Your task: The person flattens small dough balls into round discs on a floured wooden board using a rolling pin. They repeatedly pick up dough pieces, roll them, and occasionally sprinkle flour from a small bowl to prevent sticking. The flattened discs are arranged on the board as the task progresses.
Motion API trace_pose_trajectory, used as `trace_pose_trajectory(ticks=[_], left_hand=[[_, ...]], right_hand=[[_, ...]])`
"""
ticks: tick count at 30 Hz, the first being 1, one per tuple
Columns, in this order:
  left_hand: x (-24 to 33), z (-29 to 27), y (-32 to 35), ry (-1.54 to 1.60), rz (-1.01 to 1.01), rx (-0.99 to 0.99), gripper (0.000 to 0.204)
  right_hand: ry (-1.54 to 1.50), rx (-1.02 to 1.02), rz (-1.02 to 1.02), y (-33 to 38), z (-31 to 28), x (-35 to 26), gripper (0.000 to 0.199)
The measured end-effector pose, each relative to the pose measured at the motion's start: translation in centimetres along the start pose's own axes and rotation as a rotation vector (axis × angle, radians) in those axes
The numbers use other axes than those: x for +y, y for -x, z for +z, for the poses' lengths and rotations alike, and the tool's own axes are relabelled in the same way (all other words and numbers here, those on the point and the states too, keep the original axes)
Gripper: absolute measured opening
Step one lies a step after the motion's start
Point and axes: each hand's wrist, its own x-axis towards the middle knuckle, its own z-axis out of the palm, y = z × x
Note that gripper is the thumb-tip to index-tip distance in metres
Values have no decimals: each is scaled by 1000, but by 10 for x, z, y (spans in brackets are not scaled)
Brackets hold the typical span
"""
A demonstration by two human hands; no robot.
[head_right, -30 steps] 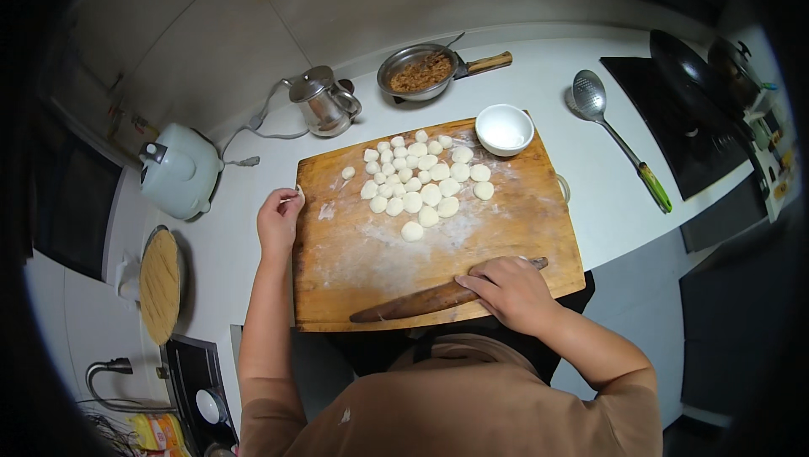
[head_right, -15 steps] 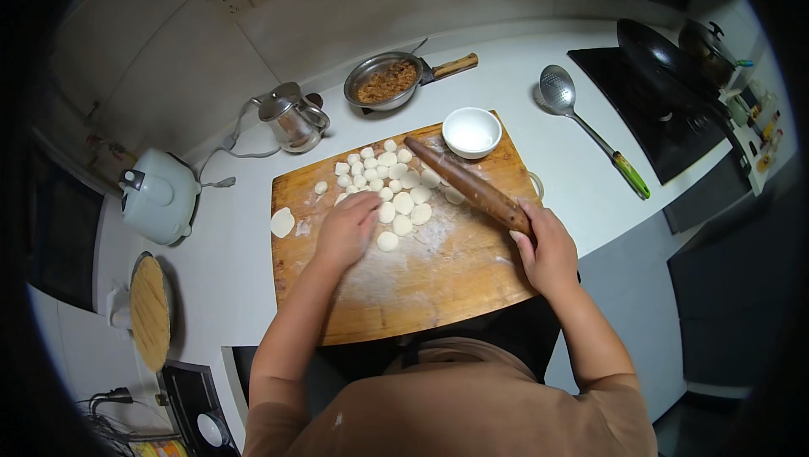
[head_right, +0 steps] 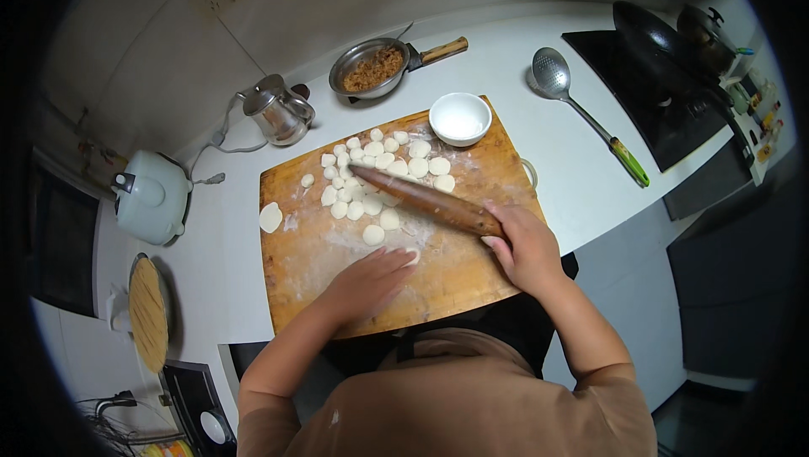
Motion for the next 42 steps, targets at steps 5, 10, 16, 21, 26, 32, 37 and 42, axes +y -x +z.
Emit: trace_pose_trajectory(ticks=[5, 10, 16, 21, 26, 32, 37, 42], left_hand=[[-5, -13, 86, 23, -135, 229, 46], [32, 2, 114, -249, -423, 373, 64], [54, 3, 90, -130, -660, 7, 86], [19, -18, 69, -99, -700, 112, 88], [-1, -27, 55, -151, -703, 192, 87], [40, -20, 84, -82, -658, -16, 90], [20, -17, 81, -75, -677, 105, 88], [20, -36, 72, -66, -633, 133, 70]], right_hand=[[17, -209, -209, -6, 10, -13, 46], [-3, -321, -463, -13, 23, -27, 45], [31, -430, -519, -20, 36, -37, 50], [160, -356, -473, -52, 52, -46, 67], [133, -342, -348, -64, 68, -40, 78], [153, -545, -412, -16, 36, -55, 81], [155, -408, -407, -48, 55, -59, 78], [68, -368, -353, -36, 60, -47, 80]])
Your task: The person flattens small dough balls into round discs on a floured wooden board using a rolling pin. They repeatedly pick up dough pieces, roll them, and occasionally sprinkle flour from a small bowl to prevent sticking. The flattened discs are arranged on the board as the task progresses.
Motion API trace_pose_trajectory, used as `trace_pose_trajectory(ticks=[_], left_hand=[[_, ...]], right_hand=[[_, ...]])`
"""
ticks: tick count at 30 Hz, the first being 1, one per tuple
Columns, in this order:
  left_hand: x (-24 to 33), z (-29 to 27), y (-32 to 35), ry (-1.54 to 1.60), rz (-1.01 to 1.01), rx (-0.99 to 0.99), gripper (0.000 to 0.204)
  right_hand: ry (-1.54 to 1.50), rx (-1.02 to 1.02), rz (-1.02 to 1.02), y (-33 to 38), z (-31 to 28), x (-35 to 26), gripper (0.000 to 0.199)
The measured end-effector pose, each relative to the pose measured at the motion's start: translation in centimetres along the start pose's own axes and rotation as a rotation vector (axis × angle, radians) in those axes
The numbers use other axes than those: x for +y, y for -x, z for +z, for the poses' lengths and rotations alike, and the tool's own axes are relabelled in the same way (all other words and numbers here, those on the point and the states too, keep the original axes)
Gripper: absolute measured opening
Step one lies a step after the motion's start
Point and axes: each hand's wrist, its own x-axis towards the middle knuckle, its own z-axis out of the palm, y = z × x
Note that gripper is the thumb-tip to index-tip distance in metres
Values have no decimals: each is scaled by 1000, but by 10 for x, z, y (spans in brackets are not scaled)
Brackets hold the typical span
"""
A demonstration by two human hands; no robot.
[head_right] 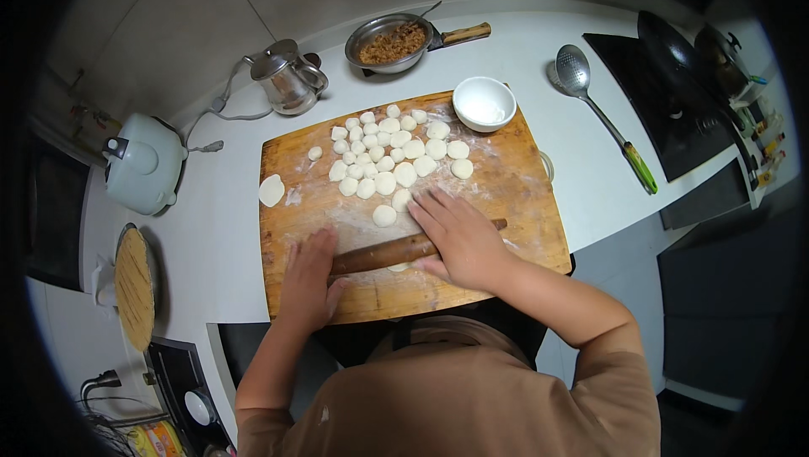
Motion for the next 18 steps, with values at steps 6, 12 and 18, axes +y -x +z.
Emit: trace_pose_trajectory(ticks=[6, 12, 18], left_hand=[[17, -4, -22, 194, 106, -16, 42], [28, 21, -62, 238, 177, 28, 26], [29, 24, -71, 333, 163, -40, 15]], right_hand=[[-57, 17, -44, 38, 0, -24, 60], [-58, 53, -46, 47, -3, -29, 43], [-37, 91, -51, 54, -3, -29, 39]])
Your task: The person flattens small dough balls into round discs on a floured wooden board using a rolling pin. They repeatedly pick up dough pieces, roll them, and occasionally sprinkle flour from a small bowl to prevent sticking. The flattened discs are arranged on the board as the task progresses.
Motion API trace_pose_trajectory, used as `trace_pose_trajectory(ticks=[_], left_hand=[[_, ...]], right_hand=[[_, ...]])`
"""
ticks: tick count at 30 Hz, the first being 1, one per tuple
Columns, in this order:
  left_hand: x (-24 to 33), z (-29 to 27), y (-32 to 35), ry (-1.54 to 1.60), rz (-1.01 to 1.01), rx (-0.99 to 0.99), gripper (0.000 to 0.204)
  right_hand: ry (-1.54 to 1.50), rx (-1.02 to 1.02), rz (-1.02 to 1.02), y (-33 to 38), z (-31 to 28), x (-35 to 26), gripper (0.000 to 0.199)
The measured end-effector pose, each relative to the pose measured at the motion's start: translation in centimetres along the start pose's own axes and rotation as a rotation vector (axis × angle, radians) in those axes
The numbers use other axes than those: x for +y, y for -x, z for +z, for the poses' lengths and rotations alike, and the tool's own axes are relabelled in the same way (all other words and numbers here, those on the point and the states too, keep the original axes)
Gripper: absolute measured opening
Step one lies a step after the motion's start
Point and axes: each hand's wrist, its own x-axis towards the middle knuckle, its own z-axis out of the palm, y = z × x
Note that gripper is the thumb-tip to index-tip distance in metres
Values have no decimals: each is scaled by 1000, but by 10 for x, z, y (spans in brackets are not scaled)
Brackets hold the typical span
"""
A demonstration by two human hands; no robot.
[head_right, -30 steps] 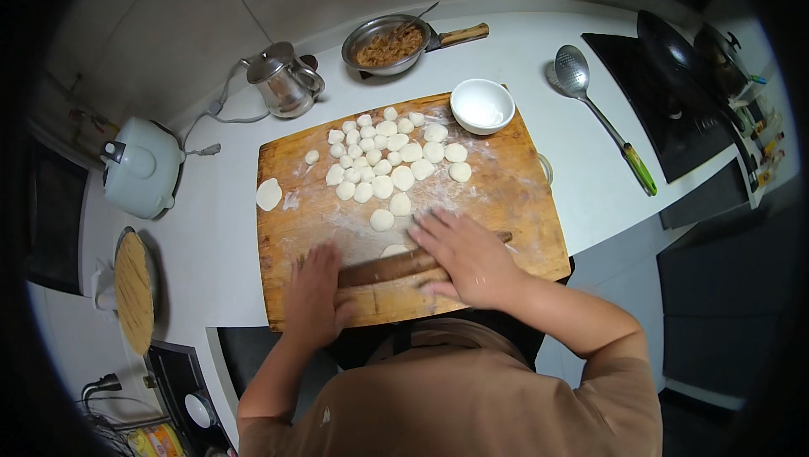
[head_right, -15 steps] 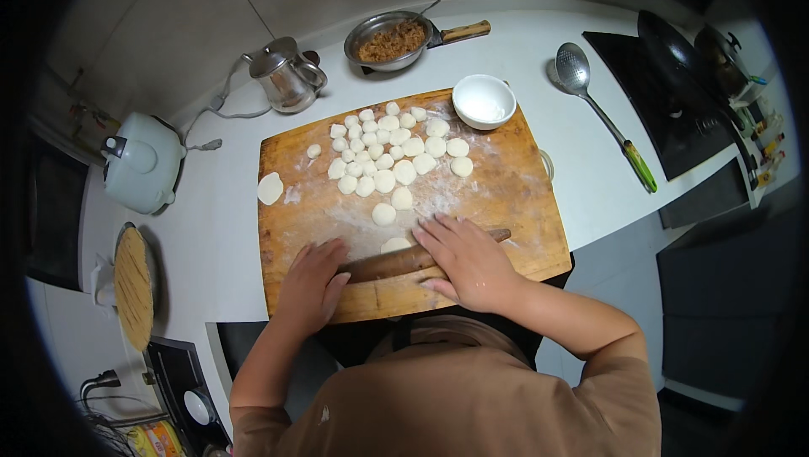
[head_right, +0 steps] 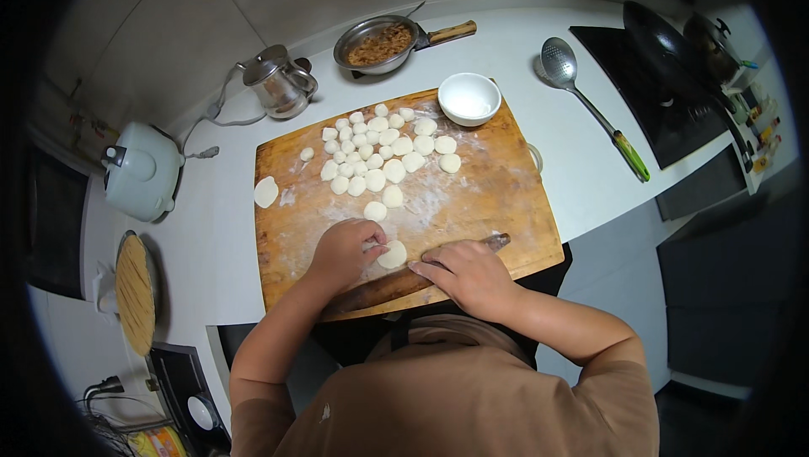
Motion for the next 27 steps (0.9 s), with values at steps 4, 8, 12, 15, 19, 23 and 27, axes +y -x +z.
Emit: trace_pose_trajectory(ticks=[4, 8, 12, 15, 19, 23, 27], left_hand=[[10, -5, 3, 62, 58, 52, 12], [7, -13, 16, -80, 180, 45, 23], [1, -18, 53, -226, 137, 8, 39], [9, -19, 81, -200, 46, -45, 55], [14, -4, 94, -318, -35, -133, 81], [-2, -6, 63, -413, -80, -58, 90], [-7, -15, 45, -419, -95, -27, 91]], right_hand=[[6, -5, -3, 1, 0, 1, 40], [-17, 7, -13, 1, -3, 2, 42], [-38, -2, -12, -1, -8, 8, 47], [-43, -48, 24, -4, -9, 13, 48], [-82, -120, 36, -16, -3, 14, 53], [108, -64, 93, -49, 3, 23, 68], [126, -19, 149, -61, 8, 30, 77]])
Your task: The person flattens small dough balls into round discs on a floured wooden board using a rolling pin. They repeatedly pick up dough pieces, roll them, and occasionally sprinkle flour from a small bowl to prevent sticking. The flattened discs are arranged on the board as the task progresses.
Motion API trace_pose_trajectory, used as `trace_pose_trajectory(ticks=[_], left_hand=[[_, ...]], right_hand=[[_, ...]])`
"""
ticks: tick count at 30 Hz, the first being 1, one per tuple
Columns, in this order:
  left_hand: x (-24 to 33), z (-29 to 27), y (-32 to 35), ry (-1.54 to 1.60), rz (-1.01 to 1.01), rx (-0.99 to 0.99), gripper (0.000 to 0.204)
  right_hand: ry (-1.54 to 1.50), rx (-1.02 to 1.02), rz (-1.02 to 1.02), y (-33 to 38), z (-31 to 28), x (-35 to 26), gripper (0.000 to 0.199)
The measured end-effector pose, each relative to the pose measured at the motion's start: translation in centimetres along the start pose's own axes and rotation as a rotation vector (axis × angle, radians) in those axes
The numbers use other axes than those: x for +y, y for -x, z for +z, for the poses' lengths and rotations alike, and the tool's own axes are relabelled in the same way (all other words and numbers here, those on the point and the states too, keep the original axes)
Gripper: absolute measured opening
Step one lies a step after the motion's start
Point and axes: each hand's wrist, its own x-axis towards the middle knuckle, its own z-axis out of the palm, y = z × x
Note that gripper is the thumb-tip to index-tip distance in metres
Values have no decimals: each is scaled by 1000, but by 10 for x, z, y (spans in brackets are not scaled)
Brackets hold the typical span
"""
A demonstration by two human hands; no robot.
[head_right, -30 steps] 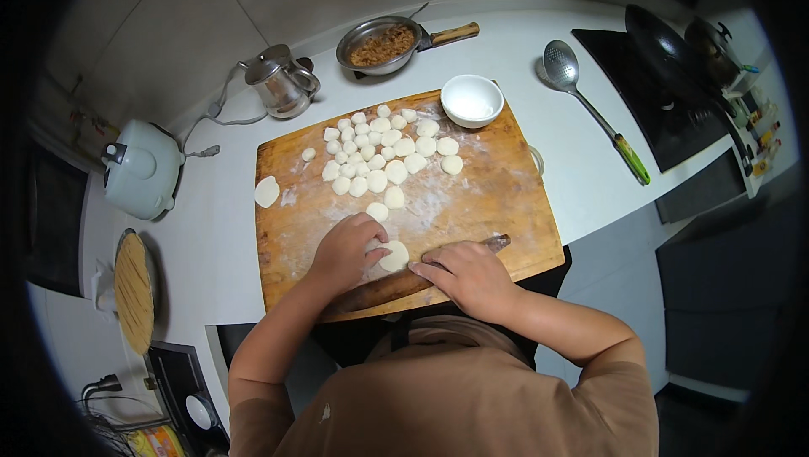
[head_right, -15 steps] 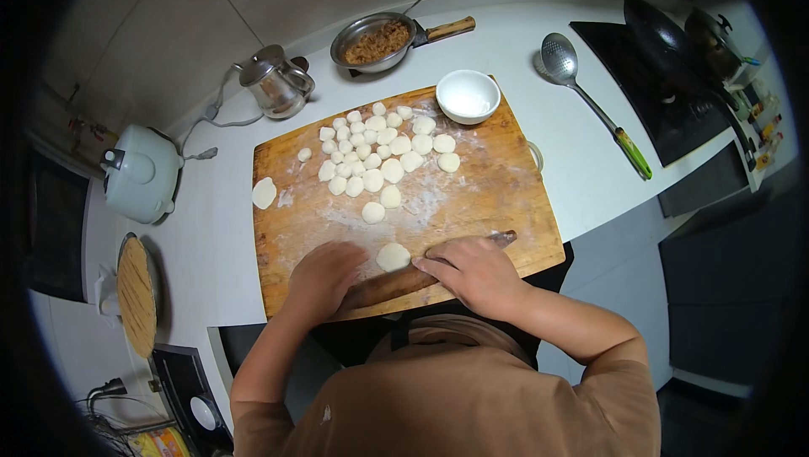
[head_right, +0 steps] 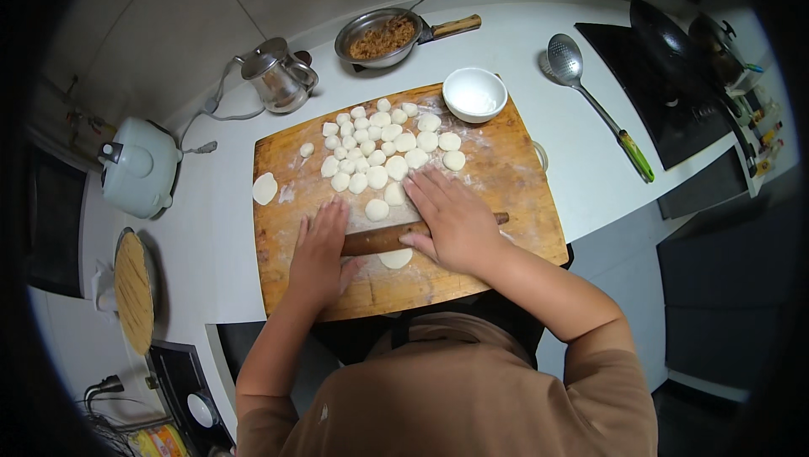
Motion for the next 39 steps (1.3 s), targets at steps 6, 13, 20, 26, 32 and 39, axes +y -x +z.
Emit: trace_pose_trajectory(ticks=[6, 13, 20, 26, 32, 39], left_hand=[[15, -2, 57, 56, 72, -216, 96], [-10, -4, 12, 34, -8, 12, 83], [-3, -20, 12, 278, 74, 4, 55], [12, 0, -39, 325, 213, 73, 27], [3, 14, -56, 424, 228, 6, 25], [1, -9, -13, 557, -298, -148, 29]], right_hand=[[-102, -256, -118, 55, -19, -21, 82], [16, -37, -29, -10, 5, 1, 78], [-95, -74, -92, 40, -7, -16, 69], [-195, -55, -118, 54, -9, -22, 44], [-196, 13, -201, 64, -11, -9, 38], [-217, 3, -159, 63, -12, -15, 40]])
